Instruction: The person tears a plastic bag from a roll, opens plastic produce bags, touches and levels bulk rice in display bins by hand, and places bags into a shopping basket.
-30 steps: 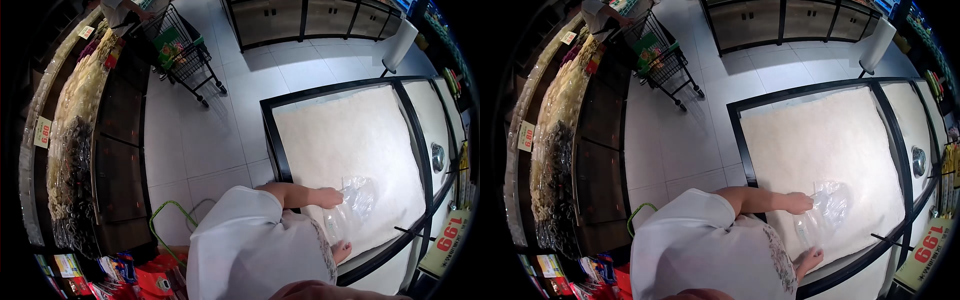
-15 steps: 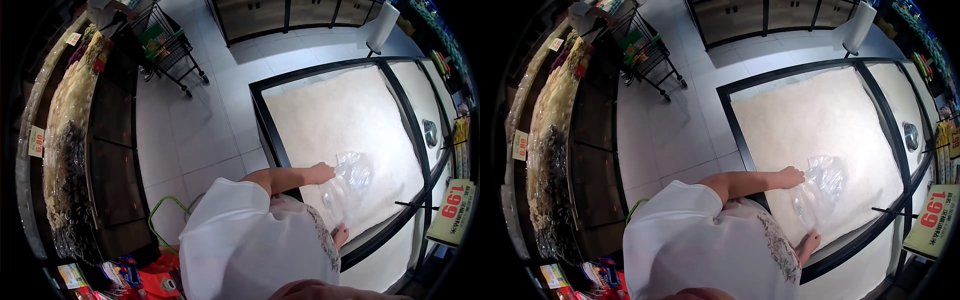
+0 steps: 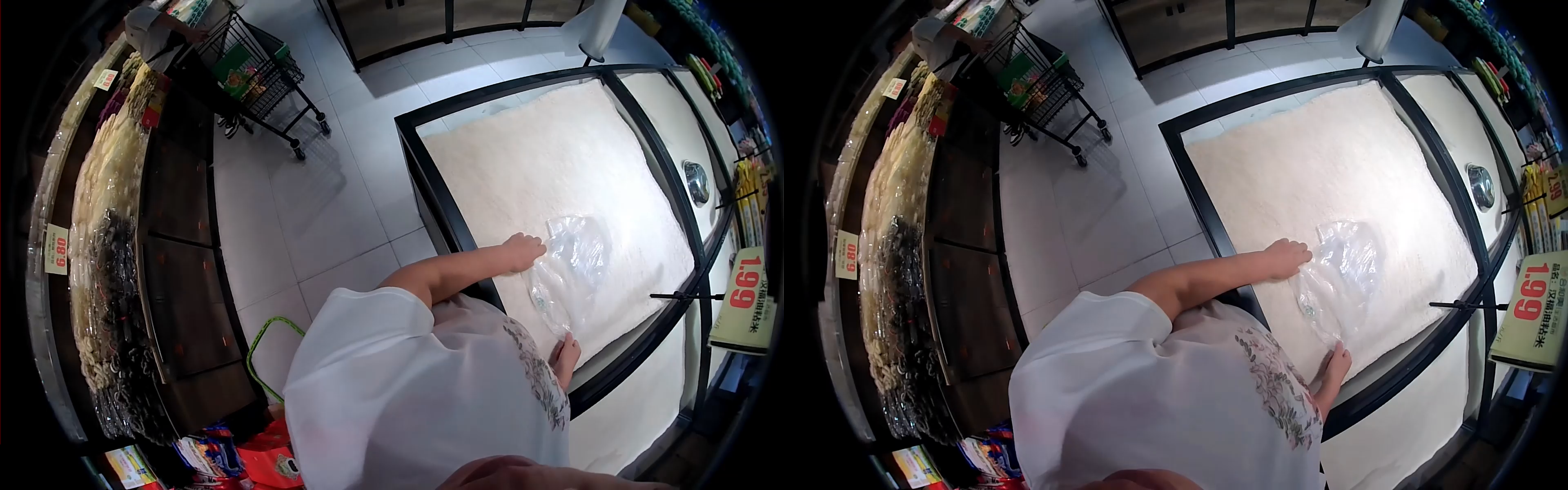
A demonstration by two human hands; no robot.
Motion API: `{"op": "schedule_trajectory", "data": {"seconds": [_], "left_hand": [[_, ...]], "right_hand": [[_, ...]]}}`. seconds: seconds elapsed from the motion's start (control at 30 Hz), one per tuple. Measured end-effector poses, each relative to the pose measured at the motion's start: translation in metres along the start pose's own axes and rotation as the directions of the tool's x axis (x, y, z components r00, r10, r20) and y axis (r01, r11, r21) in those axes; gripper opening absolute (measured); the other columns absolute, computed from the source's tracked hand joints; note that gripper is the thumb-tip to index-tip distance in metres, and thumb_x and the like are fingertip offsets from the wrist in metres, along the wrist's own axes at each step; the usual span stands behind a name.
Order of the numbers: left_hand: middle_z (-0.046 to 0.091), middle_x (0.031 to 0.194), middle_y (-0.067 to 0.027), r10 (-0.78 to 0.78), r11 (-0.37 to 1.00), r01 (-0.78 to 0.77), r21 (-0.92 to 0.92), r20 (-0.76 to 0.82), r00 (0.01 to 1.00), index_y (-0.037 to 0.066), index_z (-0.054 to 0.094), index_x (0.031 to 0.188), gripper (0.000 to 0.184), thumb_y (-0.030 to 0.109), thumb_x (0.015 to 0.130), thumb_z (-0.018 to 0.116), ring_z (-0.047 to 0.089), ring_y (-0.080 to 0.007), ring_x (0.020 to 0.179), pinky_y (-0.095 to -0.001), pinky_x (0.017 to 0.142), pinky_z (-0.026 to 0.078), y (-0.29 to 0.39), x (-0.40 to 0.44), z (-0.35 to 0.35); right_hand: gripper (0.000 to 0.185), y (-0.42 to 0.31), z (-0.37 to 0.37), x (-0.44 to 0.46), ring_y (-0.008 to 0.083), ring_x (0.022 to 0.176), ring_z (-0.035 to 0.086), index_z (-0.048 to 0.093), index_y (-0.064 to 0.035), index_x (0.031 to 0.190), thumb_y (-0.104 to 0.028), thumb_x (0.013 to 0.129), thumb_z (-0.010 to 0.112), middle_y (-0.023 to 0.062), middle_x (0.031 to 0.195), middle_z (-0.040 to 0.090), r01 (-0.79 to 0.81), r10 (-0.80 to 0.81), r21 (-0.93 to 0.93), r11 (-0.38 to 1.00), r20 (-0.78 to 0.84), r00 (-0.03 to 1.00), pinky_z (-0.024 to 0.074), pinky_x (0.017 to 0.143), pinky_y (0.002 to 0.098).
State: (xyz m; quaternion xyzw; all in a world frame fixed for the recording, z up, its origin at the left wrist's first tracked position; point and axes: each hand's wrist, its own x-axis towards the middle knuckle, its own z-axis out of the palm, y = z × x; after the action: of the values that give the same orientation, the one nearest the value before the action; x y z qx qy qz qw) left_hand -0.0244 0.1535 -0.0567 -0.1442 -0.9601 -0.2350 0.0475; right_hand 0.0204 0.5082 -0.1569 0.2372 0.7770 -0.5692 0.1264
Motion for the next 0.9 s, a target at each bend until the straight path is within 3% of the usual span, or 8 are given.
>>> {"op": "schedule_trajectory", "data": {"seconds": [0.03,0.1,0.33,0.43,0.5,0.6,0.67,0.9], "left_hand": [[0.06,0.082,-0.0071,0.012,1.0,-0.012,-0.001,0.005,1.0,0.009,0.057,0.086,0.015,0.013,0.074,0.051,0.057,-0.0224,0.083,-0.0361,0.074,0.04,0.001,0.001,-0.001],[0.059,0.08,-0.0068,-0.036,0.997,0.014,0.074,0.308,0.951,0.009,0.056,0.085,0.013,0.015,0.073,0.053,0.057,-0.0246,0.081,-0.0373,0.073,0.04,0.002,0.005,-0.003],[0.058,0.079,-0.0067,-0.052,0.998,0.058,-0.02,0.231,0.972,0.011,0.054,0.086,0.014,0.019,0.076,0.051,0.056,-0.0243,0.081,-0.0373,0.073,0.038,0.002,0.005,-0.006],[0.058,0.08,-0.0064,0.036,0.999,-0.036,0.008,0.069,0.997,0.011,0.054,0.086,0.014,0.02,0.075,0.051,0.056,-0.023,0.08,-0.0368,0.073,0.038,-0.001,-0.004,-0.004],[0.059,0.082,-0.0065,-0.035,0.97,-0.063,0.236,0.39,0.92,0.011,0.055,0.087,0.016,0.021,0.074,0.053,0.056,-0.0219,0.081,-0.0369,0.074,0.037,-0.001,0.002,0.0],[0.059,0.084,-0.0066,-0.055,0.983,-0.016,0.185,0.37,0.927,0.011,0.057,0.085,0.016,0.02,0.073,0.053,0.056,-0.0209,0.083,-0.0375,0.075,0.037,0.002,0.003,-0.001],[0.059,0.082,-0.0063,-0.056,0.984,-0.006,0.179,0.338,0.94,0.011,0.058,0.084,0.014,0.018,0.073,0.052,0.056,-0.021,0.082,-0.0379,0.075,0.037,0.003,0.001,-0.003],[0.059,0.081,-0.0058,-0.117,0.962,0.007,0.272,0.39,0.913,0.011,0.059,0.079,0.012,0.018,0.073,0.052,0.056,-0.021,0.081,-0.0383,0.074,0.036,-0.004,0.0,0.001]], "right_hand": [[0.033,-0.009,0.002,-0.007,0.0079,0.035,0.034,0.035,-0.0103,0.06,-0.027,0.082,0.053,-0.0014,0.046,0.036,0.023,-0.023,-0.026,0.999,0.015,1.0,0.0258,0.03,0.0213],[0.033,-0.032,0.008,-0.025,0.008,0.036,0.035,0.036,-0.0103,0.06,-0.027,0.082,0.053,-0.0017,0.046,0.036,0.044,-0.042,-0.048,0.998,0.022,0.999,0.0267,0.031,0.0215],[0.031,-0.056,0.007,-0.046,0.0097,0.039,0.039,0.041,-0.0063,0.058,-0.023,0.081,0.053,0.0012,0.048,0.042,0.029,-0.024,-0.182,0.983,0.032,0.999,0.0309,0.036,0.024],[0.029,-0.054,0.008,-0.041,0.0101,0.039,0.04,0.042,-0.0059,0.06,-0.022,0.082,0.053,0.0017,0.048,0.043,0.028,-0.016,-0.196,0.98,0.059,0.998,0.0309,0.036,0.0239],[0.029,-0.049,0.006,-0.035,0.0103,0.04,0.041,0.042,-0.0058,0.06,-0.022,0.082,0.052,0.0019,0.048,0.043,0.033,-0.021,-0.201,0.979,0.062,0.998,0.031,0.035,0.0238],[0.031,-0.048,0.005,-0.036,0.0104,0.039,0.041,0.041,-0.0062,0.057,-0.022,0.082,0.052,0.0019,0.047,0.042,0.072,-0.063,-0.157,0.985,0.061,0.996,0.0311,0.035,0.0241],[0.033,-0.053,0.01,-0.043,0.0103,0.039,0.04,0.04,-0.0068,0.055,-0.022,0.083,0.051,0.0019,0.046,0.042,0.132,-0.139,-0.258,0.957,-0.011,0.99,0.0309,0.035,0.0243],[0.035,-0.054,0.005,-0.042,0.0101,0.04,0.04,0.04,-0.0069,0.055,-0.025,0.083,0.05,0.0018,0.047,0.043,0.082,-0.069,-0.22,0.972,0.064,0.996,0.031,0.037,0.0235]]}}
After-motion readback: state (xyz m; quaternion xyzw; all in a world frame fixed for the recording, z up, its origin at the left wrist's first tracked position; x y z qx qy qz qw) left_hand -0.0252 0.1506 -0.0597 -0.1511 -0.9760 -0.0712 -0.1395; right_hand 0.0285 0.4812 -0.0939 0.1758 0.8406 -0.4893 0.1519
